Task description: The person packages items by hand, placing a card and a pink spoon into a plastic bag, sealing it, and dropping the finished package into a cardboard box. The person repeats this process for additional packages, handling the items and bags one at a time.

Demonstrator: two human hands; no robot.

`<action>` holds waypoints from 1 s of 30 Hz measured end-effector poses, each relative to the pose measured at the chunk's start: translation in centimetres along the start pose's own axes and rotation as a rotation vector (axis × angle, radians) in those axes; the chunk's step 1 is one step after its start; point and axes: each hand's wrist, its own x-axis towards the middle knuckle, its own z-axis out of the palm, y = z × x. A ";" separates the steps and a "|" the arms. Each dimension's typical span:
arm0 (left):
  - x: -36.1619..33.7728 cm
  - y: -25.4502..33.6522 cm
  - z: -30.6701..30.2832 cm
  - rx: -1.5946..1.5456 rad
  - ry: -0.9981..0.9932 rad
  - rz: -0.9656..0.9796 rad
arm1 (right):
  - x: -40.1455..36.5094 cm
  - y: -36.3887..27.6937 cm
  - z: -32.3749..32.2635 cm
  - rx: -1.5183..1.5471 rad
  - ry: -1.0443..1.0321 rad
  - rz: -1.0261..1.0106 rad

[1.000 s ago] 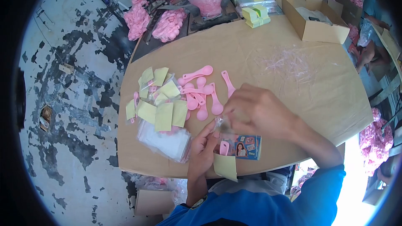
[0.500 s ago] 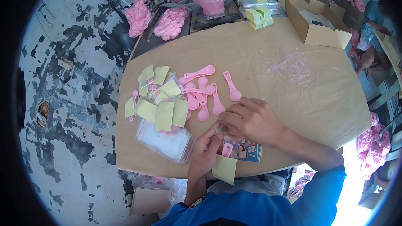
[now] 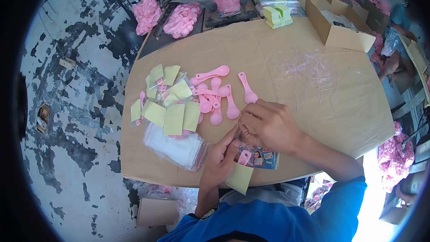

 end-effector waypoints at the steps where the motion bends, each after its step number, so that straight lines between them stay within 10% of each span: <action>1: 0.0 0.0 0.0 -0.023 -0.004 0.031 | 0.2 -0.1 -0.4 0.093 0.001 0.037; 6: -0.4 1.2 0.3 -0.342 0.030 0.037 | 1.4 0.4 -5.3 0.505 0.158 0.309; 10: -0.6 0.9 -0.5 -0.452 0.134 0.036 | -0.3 7.0 -10.6 1.441 0.019 0.121; 13: -0.3 1.3 -0.4 -0.532 0.237 0.001 | -3.5 12.6 -11.7 0.913 -0.184 0.450; 18: -0.1 -0.5 -0.4 -0.283 0.366 0.117 | 0.0 9.3 -8.6 0.203 0.350 0.559; 23: 0.3 -0.3 -0.2 -0.321 0.381 0.201 | 0.8 -0.3 -2.6 0.611 -0.267 0.318; 30: -0.1 -1.2 -0.7 -0.228 0.380 0.107 | 0.2 0.4 -2.7 0.810 -0.524 0.314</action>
